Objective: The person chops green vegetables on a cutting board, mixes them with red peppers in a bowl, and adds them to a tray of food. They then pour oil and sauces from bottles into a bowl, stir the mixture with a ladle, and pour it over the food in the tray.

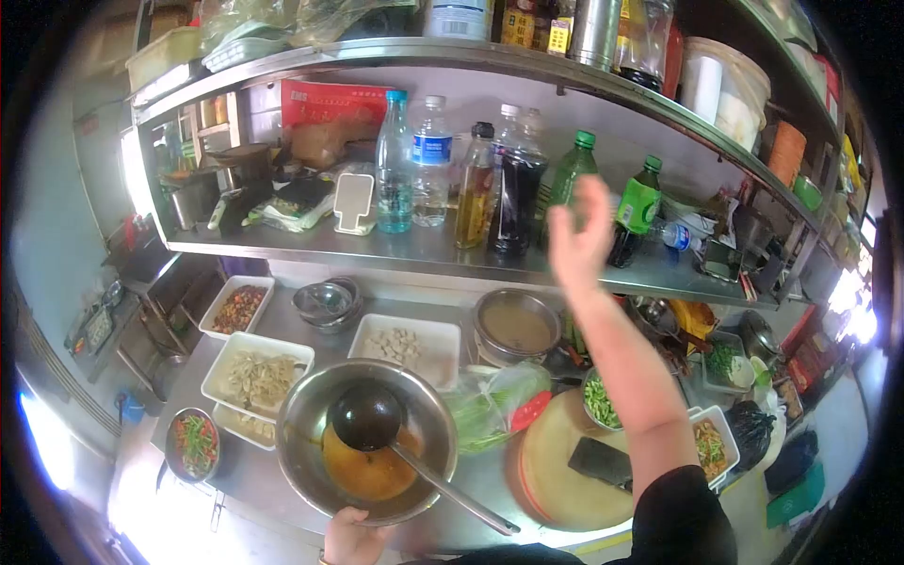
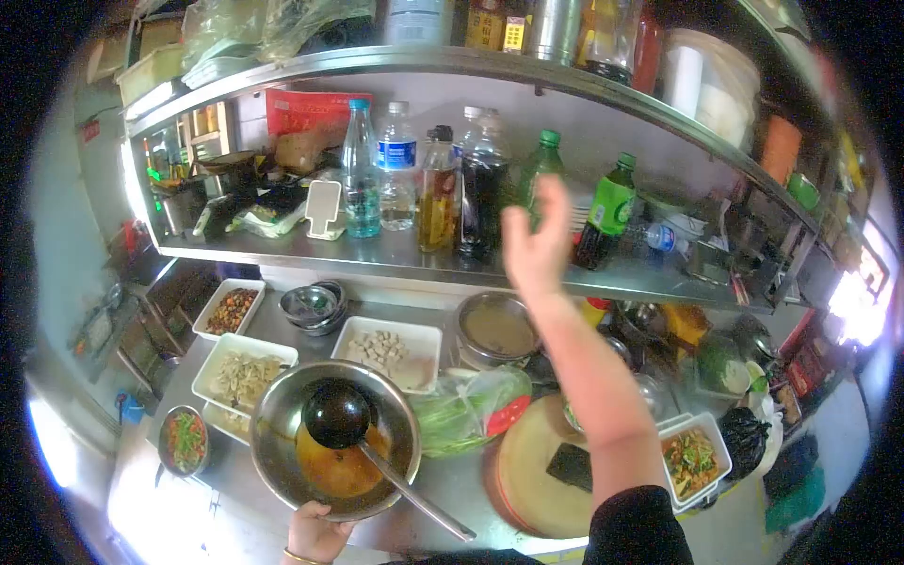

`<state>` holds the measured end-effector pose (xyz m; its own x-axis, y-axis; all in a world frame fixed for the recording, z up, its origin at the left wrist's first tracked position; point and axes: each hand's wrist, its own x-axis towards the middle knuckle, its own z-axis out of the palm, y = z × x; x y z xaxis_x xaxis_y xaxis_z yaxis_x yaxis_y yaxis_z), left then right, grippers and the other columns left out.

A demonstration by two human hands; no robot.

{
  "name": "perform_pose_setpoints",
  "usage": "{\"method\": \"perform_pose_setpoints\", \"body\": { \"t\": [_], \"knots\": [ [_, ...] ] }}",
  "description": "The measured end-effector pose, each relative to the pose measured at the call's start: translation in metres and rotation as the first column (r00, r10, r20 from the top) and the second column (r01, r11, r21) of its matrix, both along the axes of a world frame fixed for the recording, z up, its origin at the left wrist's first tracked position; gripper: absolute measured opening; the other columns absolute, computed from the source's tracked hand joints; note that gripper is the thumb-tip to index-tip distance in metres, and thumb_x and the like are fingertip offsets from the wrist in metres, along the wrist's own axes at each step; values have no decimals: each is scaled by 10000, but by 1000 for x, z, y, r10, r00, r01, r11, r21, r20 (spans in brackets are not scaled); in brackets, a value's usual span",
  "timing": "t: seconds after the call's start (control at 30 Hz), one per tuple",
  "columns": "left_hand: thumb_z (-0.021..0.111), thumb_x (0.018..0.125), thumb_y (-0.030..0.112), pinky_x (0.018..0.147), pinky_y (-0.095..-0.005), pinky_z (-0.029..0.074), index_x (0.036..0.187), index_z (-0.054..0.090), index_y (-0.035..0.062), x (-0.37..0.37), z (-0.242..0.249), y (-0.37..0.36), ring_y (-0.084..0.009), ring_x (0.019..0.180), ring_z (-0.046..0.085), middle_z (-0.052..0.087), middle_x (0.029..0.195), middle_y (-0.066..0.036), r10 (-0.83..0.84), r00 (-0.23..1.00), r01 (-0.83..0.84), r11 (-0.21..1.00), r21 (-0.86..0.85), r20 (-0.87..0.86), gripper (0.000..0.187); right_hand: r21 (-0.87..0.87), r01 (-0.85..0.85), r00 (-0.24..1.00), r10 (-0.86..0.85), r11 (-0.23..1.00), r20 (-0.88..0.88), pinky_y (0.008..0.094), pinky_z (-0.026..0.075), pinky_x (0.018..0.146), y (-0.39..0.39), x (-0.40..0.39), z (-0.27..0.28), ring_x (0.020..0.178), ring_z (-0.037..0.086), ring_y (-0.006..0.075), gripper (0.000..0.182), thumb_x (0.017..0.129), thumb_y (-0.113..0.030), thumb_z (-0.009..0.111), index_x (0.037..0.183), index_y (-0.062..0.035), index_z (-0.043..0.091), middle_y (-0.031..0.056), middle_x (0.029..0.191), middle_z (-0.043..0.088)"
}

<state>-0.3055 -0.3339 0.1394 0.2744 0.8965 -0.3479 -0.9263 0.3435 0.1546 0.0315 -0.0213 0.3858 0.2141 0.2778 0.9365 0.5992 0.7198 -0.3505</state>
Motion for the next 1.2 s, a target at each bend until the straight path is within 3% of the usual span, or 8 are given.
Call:
{"method": "perform_pose_setpoints", "body": {
  "t": [0.03, 0.07, 0.27, 0.57, 0.77, 0.9, 1.03, 1.2],
  "knots": [
    [633, 748, 0, 967, -417, 521, 1256, 565, -17, -6, -5, -2, -312, 1107, 624, 642, 1226, -166, -2, 1000, 2, 1000, 7, 11, 513, -131, -240, 971, 237, 962, -35, 420, 396, 1069, 1, -35, -6, 1231, 515, 303, 635, 797, -82, 688, 1365, 21, 425, 179, 1323, 527],
    [634, 748, 1, 964, -419, 522, 1265, 559, -17, -11, -6, -3, -314, 1112, 622, 636, 1236, -166, 10, 1000, -10, 1000, 3, 4, 522, -99, -202, 972, 212, 974, 99, 438, 365, 1095, 12, -65, -16, 1269, 480, 333, 709, 769, -114, 734, 1380, 25, 403, 209, 1347, 494],
    [637, 744, 0, 968, -427, 518, 1288, 540, -19, -28, 1, -7, -319, 1139, 605, 602, 1296, -160, 53, 998, -54, 998, -23, -35, 554, -229, 208, 968, -233, 951, -88, 509, 368, 1063, 53, -155, -15, 1292, 423, 433, 990, 684, -216, 841, 1452, -2, 254, 270, 1401, 408],
    [593, 749, 39, 1049, -481, 456, 1339, 484, -10, -52, -33, 6, -345, 1238, 538, 569, 1335, -175, 44, 997, -47, 998, -49, -58, 602, -488, 171, 946, -281, 856, -161, 477, 514, 847, 85, -142, 0, 963, 663, 387, 565, 728, -244, 767, 1202, -49, 530, 189, 1009, 686],
    [448, 816, 62, 922, -527, 537, 1356, 429, -5, -42, -12, 22, -385, 1183, 566, 531, 1353, -193, 58, 995, -67, 991, -118, -80, 545, -309, -431, 899, 377, 848, -222, 350, 526, 838, 15, -131, -9, 913, 652, 186, 478, 727, -102, 774, 1153, -39, 567, 86, 1049, 668],
    [440, 859, 67, 823, -513, 584, 1336, 425, -23, -41, -22, 26, -382, 1110, 599, 538, 1327, -192, 36, 999, -41, 981, -189, -33, 485, -687, -461, 827, 552, 561, -104, 311, 515, 867, -72, -105, -10, 957, 625, 143, 473, 736, -21, 753, 1170, -23, 566, 66, 1064, 650],
    [395, 880, 61, 974, -468, 530, 1334, 406, -104, -34, -9, 29, -367, 1146, 601, 541, 1323, -242, 11, 996, -15, 999, -46, -90, 483, -914, -175, 761, 640, 366, 111, 325, 520, 848, -119, -85, -37, 965, 645, 164, 486, 724, -79, 763, 1152, 29, 562, 92, 1035, 667],
    [378, 874, 35, 1040, -490, 447, 1311, 430, -99, -32, -11, 28, -354, 1208, 553, 547, 1312, -223, -35, 990, 27, 997, -66, -136, 460, -786, 400, 535, 577, 471, 617, 412, 531, 788, -148, -80, -39, 875, 685, 347, 612, 677, -319, 789, 1175, -36, 575, 187, 912, 691]
  ]
}}
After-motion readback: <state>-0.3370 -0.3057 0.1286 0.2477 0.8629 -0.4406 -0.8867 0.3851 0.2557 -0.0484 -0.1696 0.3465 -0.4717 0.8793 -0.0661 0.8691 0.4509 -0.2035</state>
